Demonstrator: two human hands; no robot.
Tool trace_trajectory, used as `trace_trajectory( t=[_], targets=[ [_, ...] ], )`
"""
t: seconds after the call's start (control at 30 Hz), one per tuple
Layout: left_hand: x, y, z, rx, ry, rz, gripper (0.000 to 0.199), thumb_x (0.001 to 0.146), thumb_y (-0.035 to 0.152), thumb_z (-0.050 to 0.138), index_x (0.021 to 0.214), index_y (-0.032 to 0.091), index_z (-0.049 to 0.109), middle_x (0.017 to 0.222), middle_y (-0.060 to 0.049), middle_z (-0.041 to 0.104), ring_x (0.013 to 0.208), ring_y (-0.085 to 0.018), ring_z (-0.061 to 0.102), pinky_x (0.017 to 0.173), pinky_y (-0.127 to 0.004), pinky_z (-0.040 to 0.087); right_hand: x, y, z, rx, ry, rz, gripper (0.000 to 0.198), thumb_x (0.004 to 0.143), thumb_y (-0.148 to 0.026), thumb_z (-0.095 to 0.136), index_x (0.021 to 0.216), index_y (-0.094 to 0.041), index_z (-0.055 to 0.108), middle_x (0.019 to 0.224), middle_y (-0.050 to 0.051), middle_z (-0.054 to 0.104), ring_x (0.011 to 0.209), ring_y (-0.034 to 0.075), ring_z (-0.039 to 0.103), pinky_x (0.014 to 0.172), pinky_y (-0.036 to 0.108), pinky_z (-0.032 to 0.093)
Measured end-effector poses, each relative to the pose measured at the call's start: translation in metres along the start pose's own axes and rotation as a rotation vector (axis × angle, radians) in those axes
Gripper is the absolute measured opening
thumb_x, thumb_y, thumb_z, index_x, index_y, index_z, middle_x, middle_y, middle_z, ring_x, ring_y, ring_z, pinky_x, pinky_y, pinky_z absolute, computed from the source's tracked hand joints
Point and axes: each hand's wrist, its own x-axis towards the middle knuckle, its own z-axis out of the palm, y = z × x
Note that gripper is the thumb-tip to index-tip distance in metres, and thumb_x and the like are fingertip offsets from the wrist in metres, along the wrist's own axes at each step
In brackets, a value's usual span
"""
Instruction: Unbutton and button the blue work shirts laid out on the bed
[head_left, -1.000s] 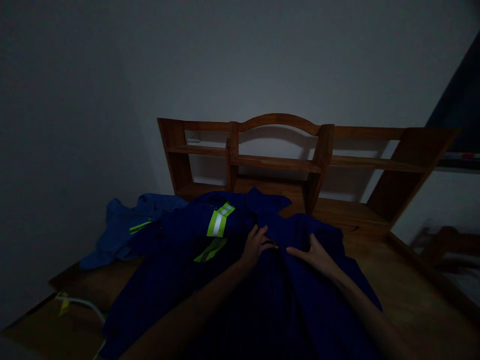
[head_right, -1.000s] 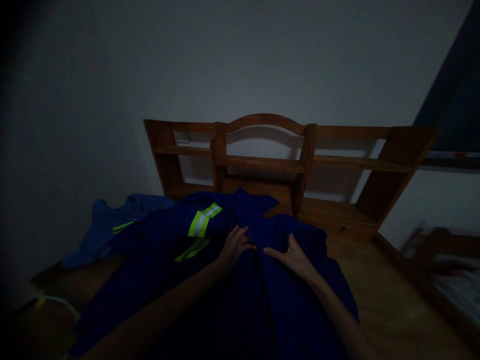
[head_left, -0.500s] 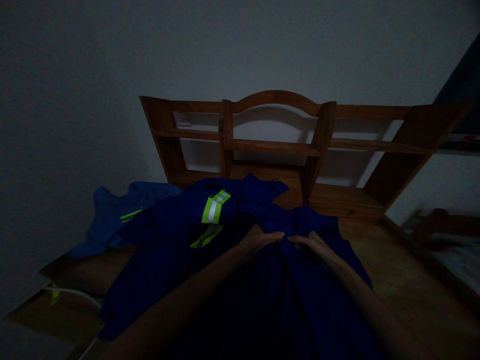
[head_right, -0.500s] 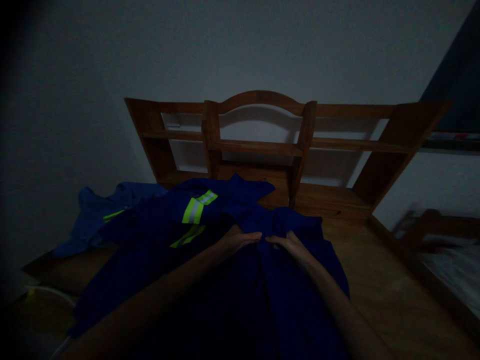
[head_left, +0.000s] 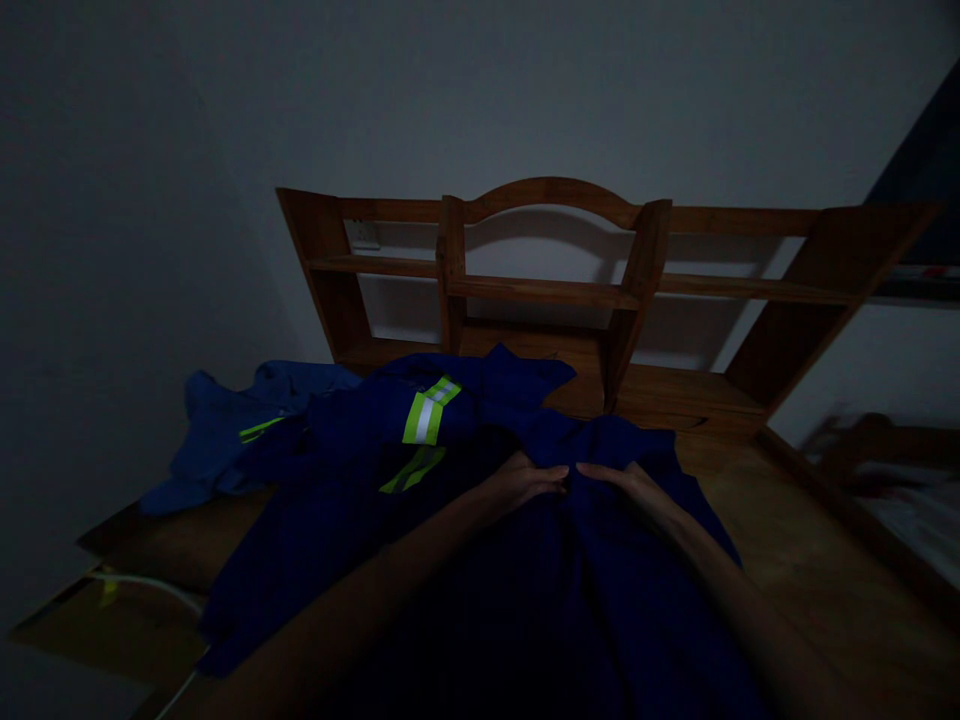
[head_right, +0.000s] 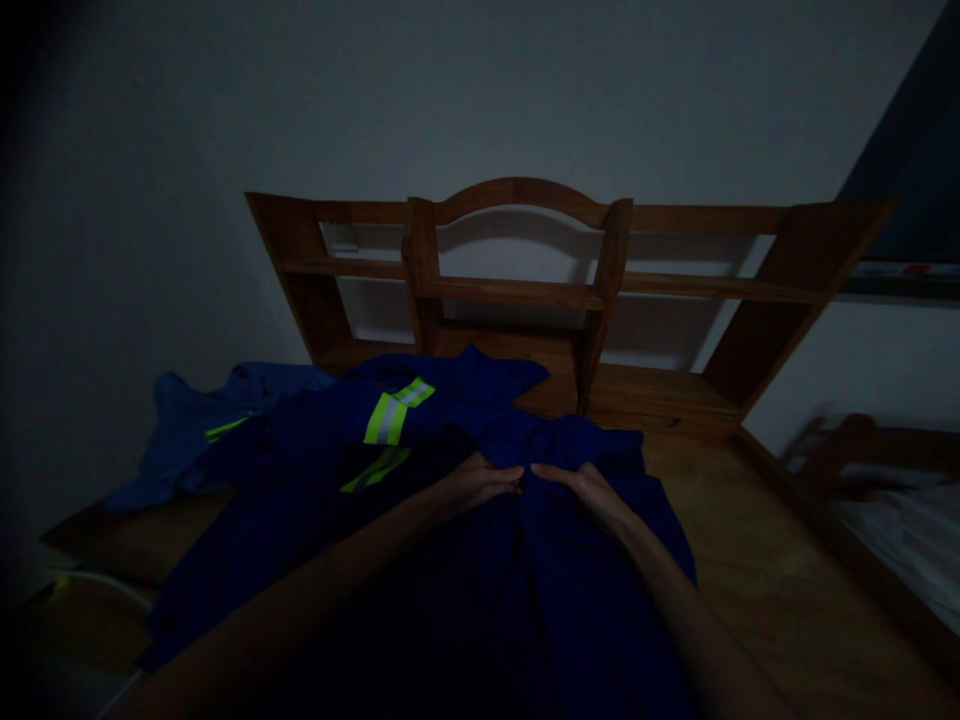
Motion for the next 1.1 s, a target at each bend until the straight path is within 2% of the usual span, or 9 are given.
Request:
trace_trajectory(
  t=[0.23,0.43,0.63,0.8,1.1],
  targets=[
    [-0.005,0.005,0.005,0.053,0.038,-0.011,0.038,0.059,0.029,0.078,0.09,0.01,0.065,0.085,-0.009,0.066,0.075,-0.017,0.062,0.073,-0.031,0.047,0.0,-0.002,0.004,0.017,0.041,-0.09,0.033,0.059,-0.041,0.075,0.08,-0.017,0.065,0.082,0.007,0.069,0.075,0.023,0.064,0.064,0.032,0.052],
    [-0.007,0.007,0.009,0.09,0.057,0.02,0.048,0.059,0.027,0.078,0.102,0.013,0.063,0.097,-0.01,0.066,0.082,-0.019,0.063,0.073,-0.03,0.048,0.001,0.0,0.002,0.043,0.048,-0.101,0.036,0.059,-0.037,0.076,0.086,-0.015,0.065,0.087,0.007,0.068,0.079,0.023,0.063,0.068,0.032,0.052],
    [-0.001,0.002,0.004,0.144,0.091,0.044,0.046,0.058,0.03,0.078,0.097,0.011,0.062,0.088,-0.01,0.066,0.075,-0.019,0.063,0.067,-0.03,0.049,0.0,-0.001,0.003,0.025,0.059,-0.039,0.036,0.059,-0.039,0.076,0.083,-0.015,0.065,0.084,0.006,0.068,0.074,0.022,0.063,0.064,0.031,0.051],
    [0.003,-0.003,-0.001,0.19,0.125,0.065,0.045,0.059,0.033,0.078,0.095,0.01,0.063,0.084,-0.009,0.067,0.072,-0.019,0.064,0.066,-0.031,0.05,-0.007,-0.014,0.013,-0.003,0.057,-0.07,0.034,0.058,-0.04,0.075,0.078,-0.014,0.065,0.079,0.007,0.068,0.073,0.022,0.063,0.065,0.031,0.051],
    [0.005,-0.001,-0.001,0.239,0.267,0.043,0.038,0.057,0.033,0.078,0.083,0.009,0.063,0.076,-0.008,0.066,0.066,-0.017,0.063,0.066,-0.031,0.051,-0.007,-0.014,0.018,-0.025,0.118,-0.136,0.039,0.056,-0.036,0.077,0.087,-0.016,0.063,0.09,0.006,0.067,0.081,0.021,0.062,0.07,0.03,0.051]
  ],
)
